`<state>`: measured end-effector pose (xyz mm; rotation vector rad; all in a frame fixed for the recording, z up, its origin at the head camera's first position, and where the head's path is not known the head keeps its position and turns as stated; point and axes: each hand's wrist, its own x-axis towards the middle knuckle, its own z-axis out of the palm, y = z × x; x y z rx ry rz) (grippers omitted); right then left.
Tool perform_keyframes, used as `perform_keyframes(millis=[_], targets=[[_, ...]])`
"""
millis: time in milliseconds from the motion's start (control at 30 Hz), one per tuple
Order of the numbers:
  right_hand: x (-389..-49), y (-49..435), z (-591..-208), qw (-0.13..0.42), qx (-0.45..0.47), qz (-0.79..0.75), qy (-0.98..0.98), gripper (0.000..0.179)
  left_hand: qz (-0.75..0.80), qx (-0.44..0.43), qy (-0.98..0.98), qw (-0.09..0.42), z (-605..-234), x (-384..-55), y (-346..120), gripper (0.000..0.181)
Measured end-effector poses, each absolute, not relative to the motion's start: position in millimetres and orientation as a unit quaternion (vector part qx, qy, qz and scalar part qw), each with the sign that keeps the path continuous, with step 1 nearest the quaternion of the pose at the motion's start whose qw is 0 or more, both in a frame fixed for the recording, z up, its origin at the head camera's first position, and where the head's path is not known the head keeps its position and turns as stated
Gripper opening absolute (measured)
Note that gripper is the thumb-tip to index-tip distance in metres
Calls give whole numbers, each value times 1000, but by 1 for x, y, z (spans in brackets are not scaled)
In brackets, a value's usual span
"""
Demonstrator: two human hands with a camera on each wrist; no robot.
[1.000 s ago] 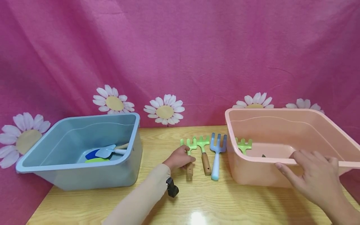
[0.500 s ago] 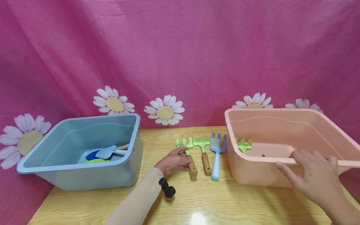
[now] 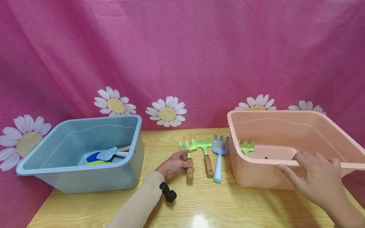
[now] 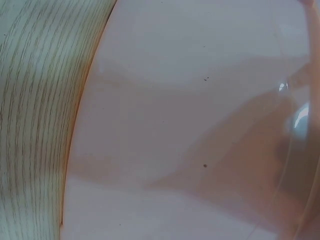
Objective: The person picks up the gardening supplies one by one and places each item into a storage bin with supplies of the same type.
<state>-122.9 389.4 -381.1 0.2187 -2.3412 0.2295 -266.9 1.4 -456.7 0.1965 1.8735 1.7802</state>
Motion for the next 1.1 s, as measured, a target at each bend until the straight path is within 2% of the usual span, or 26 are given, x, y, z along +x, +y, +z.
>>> perform_keyframes(millis=[467,867,1100], targets=[[-121,390,-381,358,74,89,-926,25,647,77,709,270,-457,-267,-1,77],[-123,386,-380,350,72,88,-930,28,626,63,745,224,-443,-280,-22,81],[-125,389,-380,374,82,89,-919,34,655,46,731,186,-422,-286,-6,79]])
